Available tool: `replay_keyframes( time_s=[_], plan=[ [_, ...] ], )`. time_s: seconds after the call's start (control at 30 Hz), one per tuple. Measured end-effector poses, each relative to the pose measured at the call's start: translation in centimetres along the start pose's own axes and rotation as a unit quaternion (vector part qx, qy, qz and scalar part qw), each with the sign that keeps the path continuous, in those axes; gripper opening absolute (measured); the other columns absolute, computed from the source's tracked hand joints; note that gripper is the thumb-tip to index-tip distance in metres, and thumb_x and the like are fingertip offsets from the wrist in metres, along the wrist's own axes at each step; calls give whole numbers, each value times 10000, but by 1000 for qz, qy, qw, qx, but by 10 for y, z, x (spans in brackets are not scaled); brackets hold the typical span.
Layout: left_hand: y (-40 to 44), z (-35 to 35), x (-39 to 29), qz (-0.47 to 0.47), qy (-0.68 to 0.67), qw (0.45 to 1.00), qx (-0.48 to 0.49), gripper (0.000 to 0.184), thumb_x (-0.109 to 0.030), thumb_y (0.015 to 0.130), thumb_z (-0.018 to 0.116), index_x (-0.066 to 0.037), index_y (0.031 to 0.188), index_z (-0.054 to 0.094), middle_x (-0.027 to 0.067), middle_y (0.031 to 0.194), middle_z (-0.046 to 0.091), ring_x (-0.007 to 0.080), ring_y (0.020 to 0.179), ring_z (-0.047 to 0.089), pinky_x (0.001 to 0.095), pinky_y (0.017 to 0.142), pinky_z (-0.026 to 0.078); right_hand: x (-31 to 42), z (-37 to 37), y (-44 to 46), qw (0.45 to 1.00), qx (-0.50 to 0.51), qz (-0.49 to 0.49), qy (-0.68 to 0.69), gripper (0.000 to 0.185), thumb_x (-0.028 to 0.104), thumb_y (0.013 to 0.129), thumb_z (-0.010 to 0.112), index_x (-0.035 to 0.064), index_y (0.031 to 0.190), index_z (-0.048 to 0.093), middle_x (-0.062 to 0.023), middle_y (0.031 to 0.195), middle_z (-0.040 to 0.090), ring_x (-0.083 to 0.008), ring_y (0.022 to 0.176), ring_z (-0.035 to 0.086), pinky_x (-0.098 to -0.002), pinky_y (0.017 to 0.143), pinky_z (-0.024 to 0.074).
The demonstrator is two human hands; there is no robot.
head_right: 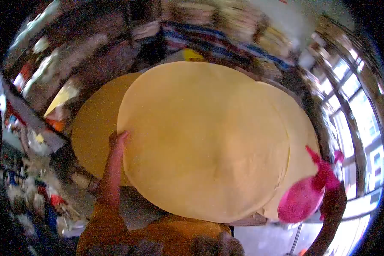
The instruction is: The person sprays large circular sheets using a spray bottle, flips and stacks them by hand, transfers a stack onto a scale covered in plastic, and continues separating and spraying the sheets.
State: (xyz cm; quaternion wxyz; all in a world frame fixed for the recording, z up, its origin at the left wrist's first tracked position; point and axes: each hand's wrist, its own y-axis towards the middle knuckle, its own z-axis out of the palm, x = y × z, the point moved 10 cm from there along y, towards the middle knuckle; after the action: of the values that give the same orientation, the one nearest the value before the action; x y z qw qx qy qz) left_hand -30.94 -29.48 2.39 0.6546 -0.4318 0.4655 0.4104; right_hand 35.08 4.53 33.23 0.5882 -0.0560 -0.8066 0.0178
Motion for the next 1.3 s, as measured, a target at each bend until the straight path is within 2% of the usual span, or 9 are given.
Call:
replay_keyframes(
  time_s=[0.13, 0.33, 0.47, 0.6, 0.7, 0.83, 1.1, 1.23, 1.3],
  plan=[
    [10, -169, 32, 34, -48, 990, -131, 262, -84, 711, 580, -1, 953, 526, 87, 864, 552, 195, 750, 543, 321, 621, 465, -25, -5, -13, 997, -31, 68, 10, 542, 454, 879, 250, 14, 1036, 523, -35, 616, 484, -85, 395, 409, -211, 289, 300],
    [8, -317, 146, -64, -118, 968, -214, 316, -100, 723, 552, -25, 1022, 483, 83, 859, 544, 214, 766, 537, 331, 630, 466, 26, 33, -75, 990, 20, -130, -43, 463, 318, 906, 224, 4, 1166, 443, -117, 920, 565, -101, 558, 516, -177, 354, 376],
    [-13, -289, 179, -28, 41, 992, -115, 321, -108, 727, 536, -47, 1035, 470, 75, 835, 542, 221, 766, 533, 334, 617, 464, 18, 32, -92, 980, 6, 2, 199, 574, 557, 815, 307, 18, 742, 493, -56, 431, 419, -155, 278, 351, -254, 240, 296],
    [-35, -228, 199, 188, 348, 918, -3, 278, -116, 728, 530, -49, 993, 480, 75, 825, 540, 219, 744, 535, 346, 564, 461, -5, 5, -90, 971, -44, 58, 229, 516, 517, 816, 308, 27, 832, 471, -82, 561, 480, -160, 360, 434, -241, 259, 351],
    [-50, -218, 214, 72, 71, 991, -86, 288, -104, 723, 544, -43, 998, 481, 76, 862, 541, 215, 726, 542, 347, 541, 469, 6, 2, -101, 995, -76, 50, 42, 460, 416, 855, 294, 2, 1002, 435, -97, 707, 516, -136, 425, 459, -213, 287, 356],
    [-69, -233, 257, -144, -136, 951, -239, 320, -59, 707, 561, -47, 1016, 478, 71, 911, 532, 198, 728, 546, 317, 521, 483, -6, -32, -103, 978, -76, 40, -191, 462, 344, 880, 316, -34, 1134, 397, -92, 772, 530, -110, 431, 445, -198, 289, 337],
    [-101, -203, 204, -173, -70, 968, -170, 343, -61, 720, 575, -74, 1046, 469, 49, 946, 508, 173, 751, 539, 288, 633, 472, -26, -74, -94, 991, -9, 10, 134, 460, 415, 839, 406, -23, 965, 473, -18, 562, 448, -99, 349, 356, -234, 258, 291],
    [-77, -237, 253, -180, -73, 973, -129, 338, -118, 729, 590, -49, 1042, 482, 71, 956, 514, 167, 813, 522, 300, 726, 445, -49, -50, -91, 999, 17, 36, 0, 365, 322, 855, 405, -4, 997, 484, -19, 667, 496, -110, 412, 406, -235, 324, 334],
    [-68, -257, 238, -62, 145, 984, -84, 320, -154, 744, 579, -35, 1028, 490, 80, 954, 522, 172, 814, 522, 305, 706, 445, -58, -61, -81, 997, 27, 44, -65, 322, 276, 862, 405, 5, 1013, 490, -19, 719, 520, -115, 443, 431, -235, 357, 355]
  ],
)
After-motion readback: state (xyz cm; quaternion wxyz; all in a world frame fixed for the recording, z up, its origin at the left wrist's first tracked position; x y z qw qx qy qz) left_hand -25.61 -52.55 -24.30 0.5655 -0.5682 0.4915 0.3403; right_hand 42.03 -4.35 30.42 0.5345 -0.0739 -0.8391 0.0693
